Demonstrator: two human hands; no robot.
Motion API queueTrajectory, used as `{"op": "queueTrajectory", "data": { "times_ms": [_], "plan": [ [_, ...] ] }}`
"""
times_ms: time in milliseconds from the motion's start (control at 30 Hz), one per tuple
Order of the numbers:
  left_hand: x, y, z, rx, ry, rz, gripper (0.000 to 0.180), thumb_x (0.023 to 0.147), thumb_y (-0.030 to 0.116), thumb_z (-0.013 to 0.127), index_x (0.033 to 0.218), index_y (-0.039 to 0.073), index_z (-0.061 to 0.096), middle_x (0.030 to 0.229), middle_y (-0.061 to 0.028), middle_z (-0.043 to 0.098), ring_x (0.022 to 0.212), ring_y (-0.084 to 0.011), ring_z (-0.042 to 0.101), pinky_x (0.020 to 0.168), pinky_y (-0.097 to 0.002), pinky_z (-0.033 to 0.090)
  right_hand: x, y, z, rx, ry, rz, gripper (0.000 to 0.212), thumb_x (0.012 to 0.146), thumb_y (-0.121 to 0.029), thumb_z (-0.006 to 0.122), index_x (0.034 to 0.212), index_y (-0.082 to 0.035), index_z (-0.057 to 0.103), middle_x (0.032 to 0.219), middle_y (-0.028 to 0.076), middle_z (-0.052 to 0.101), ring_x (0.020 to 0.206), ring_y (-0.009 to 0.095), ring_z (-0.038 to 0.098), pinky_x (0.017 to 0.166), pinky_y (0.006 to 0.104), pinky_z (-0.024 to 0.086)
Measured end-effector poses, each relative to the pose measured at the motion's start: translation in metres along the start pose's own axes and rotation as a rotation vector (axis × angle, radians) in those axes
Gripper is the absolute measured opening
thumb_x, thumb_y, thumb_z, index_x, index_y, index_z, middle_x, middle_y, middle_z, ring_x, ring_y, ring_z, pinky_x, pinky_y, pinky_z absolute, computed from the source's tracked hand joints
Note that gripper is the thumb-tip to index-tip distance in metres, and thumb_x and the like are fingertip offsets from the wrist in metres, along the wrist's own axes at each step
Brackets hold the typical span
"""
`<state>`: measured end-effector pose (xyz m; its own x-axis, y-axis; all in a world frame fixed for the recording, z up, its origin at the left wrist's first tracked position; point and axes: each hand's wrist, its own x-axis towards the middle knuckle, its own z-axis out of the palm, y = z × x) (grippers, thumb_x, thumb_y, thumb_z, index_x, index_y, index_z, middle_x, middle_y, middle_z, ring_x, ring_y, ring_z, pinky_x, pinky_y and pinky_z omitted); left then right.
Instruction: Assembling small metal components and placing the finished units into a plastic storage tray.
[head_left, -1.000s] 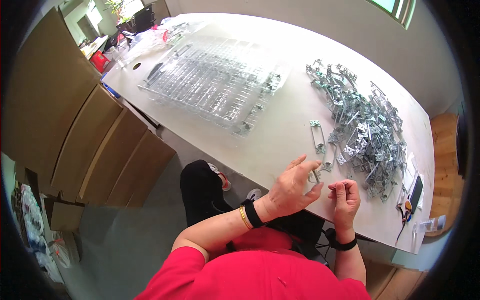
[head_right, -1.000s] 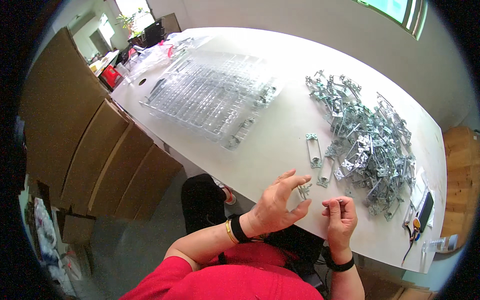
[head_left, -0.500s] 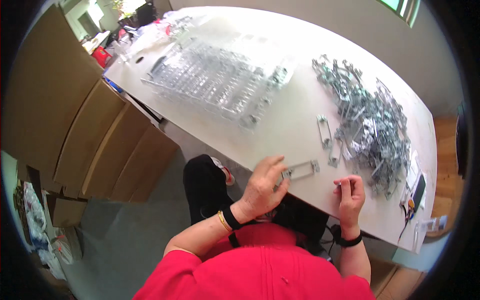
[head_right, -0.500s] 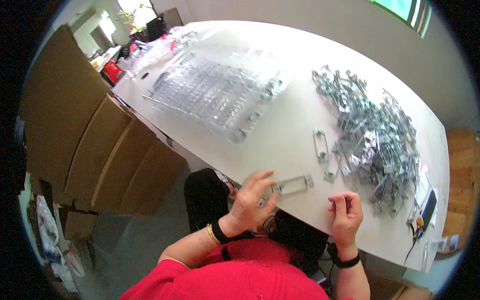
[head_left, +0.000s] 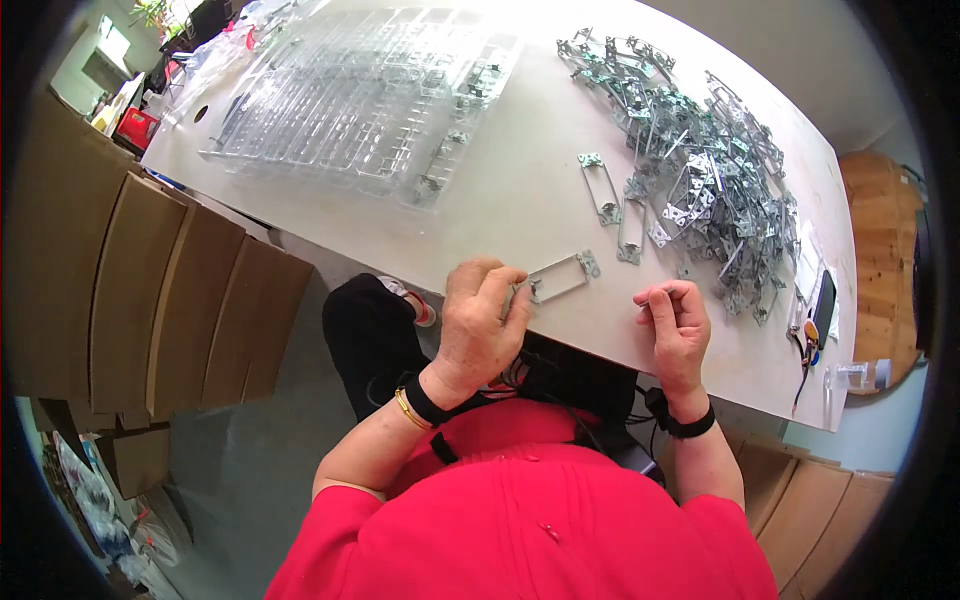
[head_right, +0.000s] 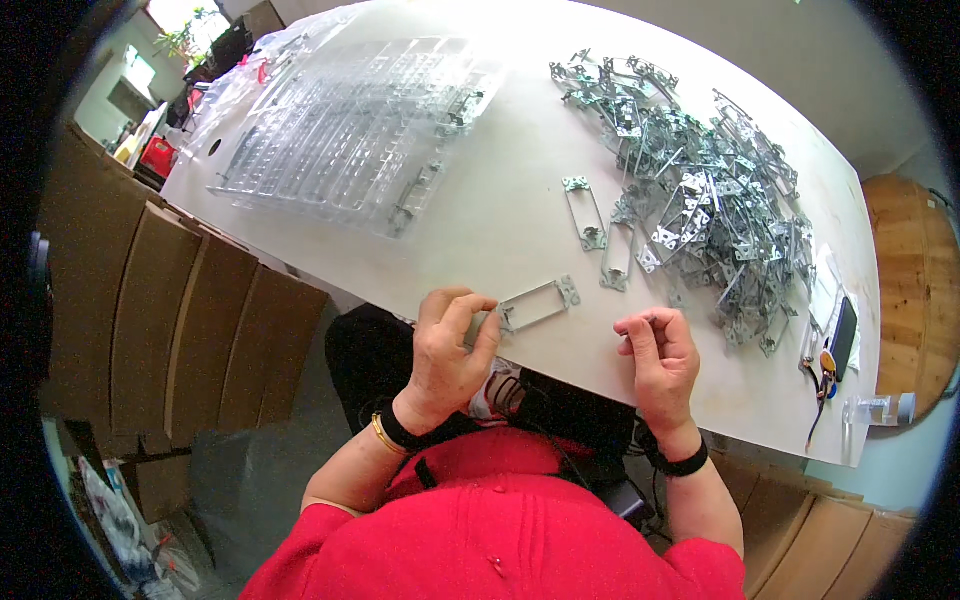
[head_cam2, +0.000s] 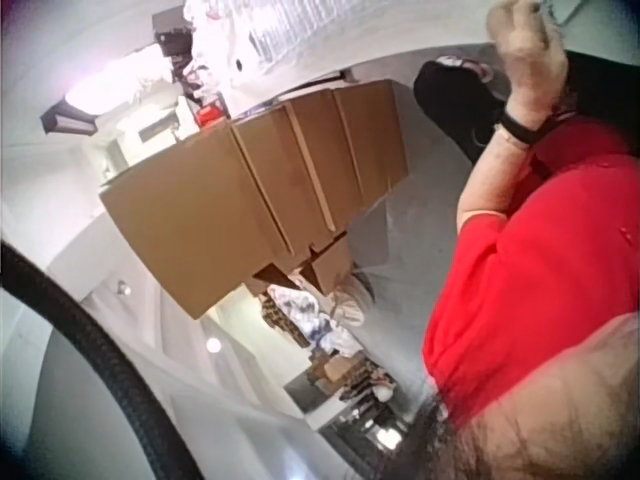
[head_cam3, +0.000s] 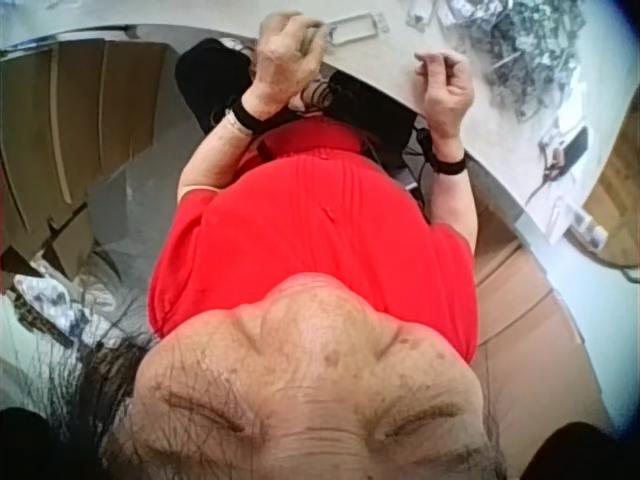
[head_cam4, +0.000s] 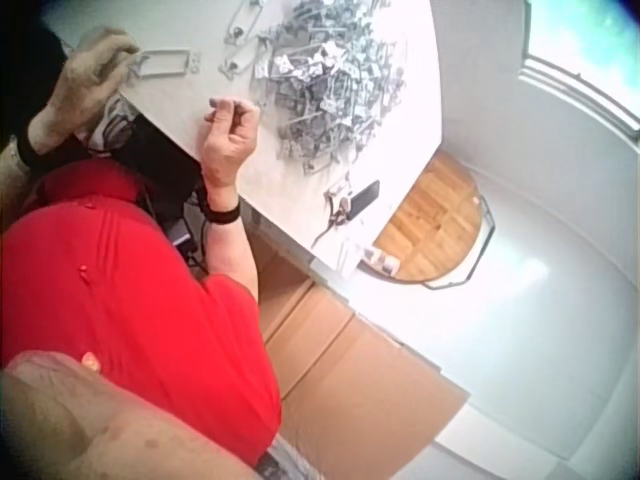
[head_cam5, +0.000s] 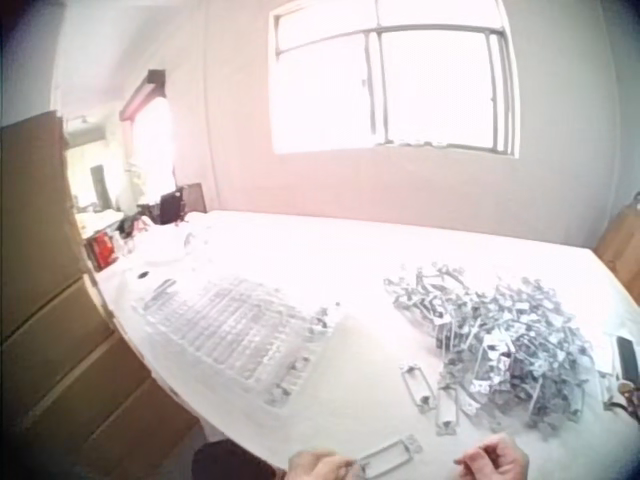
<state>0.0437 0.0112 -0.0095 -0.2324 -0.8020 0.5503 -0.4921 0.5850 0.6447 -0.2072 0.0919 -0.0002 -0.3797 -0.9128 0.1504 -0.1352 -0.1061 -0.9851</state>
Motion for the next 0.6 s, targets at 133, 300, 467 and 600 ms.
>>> {"op": "queueTrajectory", "data": {
  "times_ms": [133,300,467,600],
  "plan": [
    [0.004,0.007,0.001,0.041,-0.06,0.013,0.024,0.086,0.01,0.08,0.107,0.006,0.072,0.104,-0.0169,0.067,0.098,-0.0374,0.063,0.088,-0.0462,0.051,-0.002,-0.002,0.002,-0.07,0.009,0.018,0.007,0.107,-0.011,0.064,0.105,-0.005,0.063,0.094,0.003,0.073,0.075,0.006,0.062,0.069,0.0225,0.051],
    [0.015,0.008,0.004,0.012,-0.133,0.094,0.016,0.086,0.009,0.076,0.098,0.005,0.067,0.092,-0.0145,0.064,0.092,-0.0372,0.062,0.085,-0.0472,0.047,-0.005,0.001,-0.004,-0.048,-0.004,0.048,0.008,0.108,-0.012,0.063,0.104,-0.006,0.062,0.094,0.002,0.071,0.076,0.007,0.061,0.071,0.0227,0.051],
    [0.021,0.0,-0.001,-0.071,-0.248,0.076,0.01,0.088,0.011,0.074,0.089,0.006,0.065,0.085,-0.0116,0.065,0.087,-0.0341,0.064,0.085,-0.0459,0.047,-0.002,0.004,-0.009,-0.037,-0.038,0.092,0.007,0.109,-0.012,0.062,0.104,-0.007,0.061,0.094,0.002,0.071,0.076,0.007,0.061,0.071,0.0224,0.051],
    [0.03,0.006,-0.025,-0.203,-0.289,0.071,0.009,0.088,0.009,0.075,0.088,0.007,0.066,0.084,-0.0094,0.067,0.087,-0.0318,0.065,0.085,-0.0442,0.047,0.002,0.003,-0.009,-0.03,-0.06,0.105,0.009,0.109,-0.014,0.062,0.104,-0.008,0.06,0.094,0.001,0.07,0.076,0.006,0.06,0.07,0.0226,0.051]
  ]
}}
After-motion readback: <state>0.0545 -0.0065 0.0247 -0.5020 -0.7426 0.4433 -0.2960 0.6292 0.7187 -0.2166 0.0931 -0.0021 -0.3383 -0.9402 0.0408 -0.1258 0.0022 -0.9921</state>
